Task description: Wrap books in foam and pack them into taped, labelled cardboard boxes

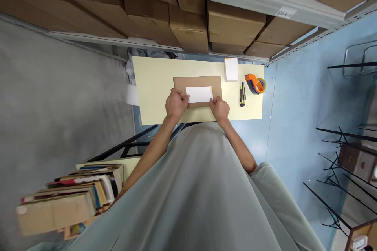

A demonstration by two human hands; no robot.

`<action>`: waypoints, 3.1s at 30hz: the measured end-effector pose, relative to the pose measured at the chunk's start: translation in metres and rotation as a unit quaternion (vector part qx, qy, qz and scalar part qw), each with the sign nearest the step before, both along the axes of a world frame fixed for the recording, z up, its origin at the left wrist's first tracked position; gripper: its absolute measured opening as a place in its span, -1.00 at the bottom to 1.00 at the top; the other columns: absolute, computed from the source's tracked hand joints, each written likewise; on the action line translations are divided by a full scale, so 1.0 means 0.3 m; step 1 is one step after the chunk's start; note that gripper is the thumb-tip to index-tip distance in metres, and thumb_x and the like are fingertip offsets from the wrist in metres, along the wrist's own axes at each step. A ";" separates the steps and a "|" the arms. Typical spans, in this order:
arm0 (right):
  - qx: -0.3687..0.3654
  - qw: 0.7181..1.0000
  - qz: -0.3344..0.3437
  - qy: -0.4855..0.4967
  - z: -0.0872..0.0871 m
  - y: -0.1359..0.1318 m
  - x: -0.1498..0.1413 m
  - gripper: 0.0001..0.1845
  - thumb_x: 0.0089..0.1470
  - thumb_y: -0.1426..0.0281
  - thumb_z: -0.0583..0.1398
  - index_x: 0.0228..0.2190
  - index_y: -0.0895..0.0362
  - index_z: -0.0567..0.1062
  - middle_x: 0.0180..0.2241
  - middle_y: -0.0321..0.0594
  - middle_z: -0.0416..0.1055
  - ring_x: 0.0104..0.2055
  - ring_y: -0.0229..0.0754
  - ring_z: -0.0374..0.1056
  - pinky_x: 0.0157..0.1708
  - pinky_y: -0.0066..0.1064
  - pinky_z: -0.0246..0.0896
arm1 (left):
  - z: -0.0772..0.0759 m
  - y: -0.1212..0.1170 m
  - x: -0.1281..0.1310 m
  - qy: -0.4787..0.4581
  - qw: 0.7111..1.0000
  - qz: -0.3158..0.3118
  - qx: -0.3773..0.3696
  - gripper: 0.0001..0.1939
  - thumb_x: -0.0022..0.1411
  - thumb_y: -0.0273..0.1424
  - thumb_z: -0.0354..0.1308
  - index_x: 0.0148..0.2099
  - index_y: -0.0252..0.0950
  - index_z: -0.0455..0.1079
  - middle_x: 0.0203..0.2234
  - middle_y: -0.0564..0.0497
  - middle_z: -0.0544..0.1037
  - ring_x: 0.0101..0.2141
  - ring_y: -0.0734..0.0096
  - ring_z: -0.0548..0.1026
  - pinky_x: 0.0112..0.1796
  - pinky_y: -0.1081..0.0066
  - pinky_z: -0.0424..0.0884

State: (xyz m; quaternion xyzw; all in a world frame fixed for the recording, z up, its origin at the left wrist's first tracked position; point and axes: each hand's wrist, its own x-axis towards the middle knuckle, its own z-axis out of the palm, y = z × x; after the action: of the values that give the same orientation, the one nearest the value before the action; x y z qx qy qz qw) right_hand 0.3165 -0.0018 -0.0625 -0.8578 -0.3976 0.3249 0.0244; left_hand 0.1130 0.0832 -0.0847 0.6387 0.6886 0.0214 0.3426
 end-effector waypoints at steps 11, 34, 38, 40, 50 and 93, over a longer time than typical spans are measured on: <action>0.140 0.918 0.371 0.015 -0.087 -0.068 0.020 -0.23 0.63 0.15 -0.07 0.61 0.34 0.13 0.67 0.07 -0.01 0.74 0.11 -0.14 0.70 0.05 -0.22 | -0.080 -0.168 -0.020 -0.095 0.928 -0.348 0.092 -0.12 0.66 0.00 -0.20 0.72 -0.54 -0.09 0.69 -0.38 -0.05 0.69 -0.10 -0.14 0.63 -0.16 -0.21; 0.164 0.922 0.350 -0.027 -0.149 -0.036 0.049 -0.21 0.63 0.17 -0.18 0.67 0.28 -0.04 0.70 0.01 -0.17 0.76 0.09 -0.29 0.71 0.14 -0.31 | -0.105 -0.123 -0.049 -0.064 0.939 -0.317 0.113 -0.22 0.67 -0.13 -0.23 0.75 -0.36 -0.04 0.69 -0.19 0.01 0.69 -0.01 -0.19 0.63 -0.22 -0.33; 0.140 0.913 0.383 -0.020 -0.140 -0.096 0.095 -0.22 0.63 0.17 -0.14 0.67 0.21 -0.02 0.69 -0.06 -0.11 0.75 0.05 -0.20 0.72 0.10 -0.31 | -0.104 -0.164 -0.089 -0.043 0.942 -0.315 0.104 -0.18 0.66 -0.07 -0.21 0.75 -0.40 -0.07 0.69 -0.24 -0.02 0.68 -0.04 -0.12 0.63 -0.22 -0.32; 0.129 0.925 0.355 -0.042 -0.137 -0.111 0.132 -0.20 0.63 0.15 -0.14 0.67 0.26 -0.06 0.69 -0.01 -0.14 0.75 0.10 -0.20 0.71 0.13 -0.32 | -0.101 -0.160 -0.124 -0.015 0.956 -0.272 0.109 -0.14 0.66 -0.04 -0.21 0.75 -0.45 -0.12 0.69 -0.27 -0.07 0.69 -0.08 -0.15 0.62 -0.26 -0.36; 0.136 0.926 0.352 -0.026 -0.124 0.029 0.041 -0.21 0.62 0.17 -0.13 0.66 0.26 0.00 0.70 -0.04 -0.15 0.76 0.05 -0.25 0.72 0.07 -0.36 | -0.116 -0.065 -0.028 -0.064 0.960 -0.250 0.111 -0.16 0.66 -0.02 -0.24 0.73 -0.43 -0.01 0.68 -0.27 0.00 0.69 -0.06 -0.13 0.62 -0.23 -0.35; 0.156 0.972 0.079 0.156 -0.262 -0.175 0.167 0.12 0.46 -0.10 0.17 0.68 0.18 -0.17 0.52 0.26 0.32 0.49 0.14 0.39 0.38 0.12 0.42 | -0.250 -0.166 -0.191 -0.218 0.974 -0.014 -0.055 0.21 0.36 -0.04 0.42 0.75 -0.29 -0.17 0.52 -0.37 0.41 0.42 -0.04 0.53 0.37 -0.02 0.51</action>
State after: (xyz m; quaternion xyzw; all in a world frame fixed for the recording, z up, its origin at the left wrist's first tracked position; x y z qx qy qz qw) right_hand 0.3666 -0.0544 -0.1409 -0.7481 -0.5013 0.3892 0.1937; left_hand 0.0557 0.0335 -0.1596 0.6082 0.5887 0.1178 0.5193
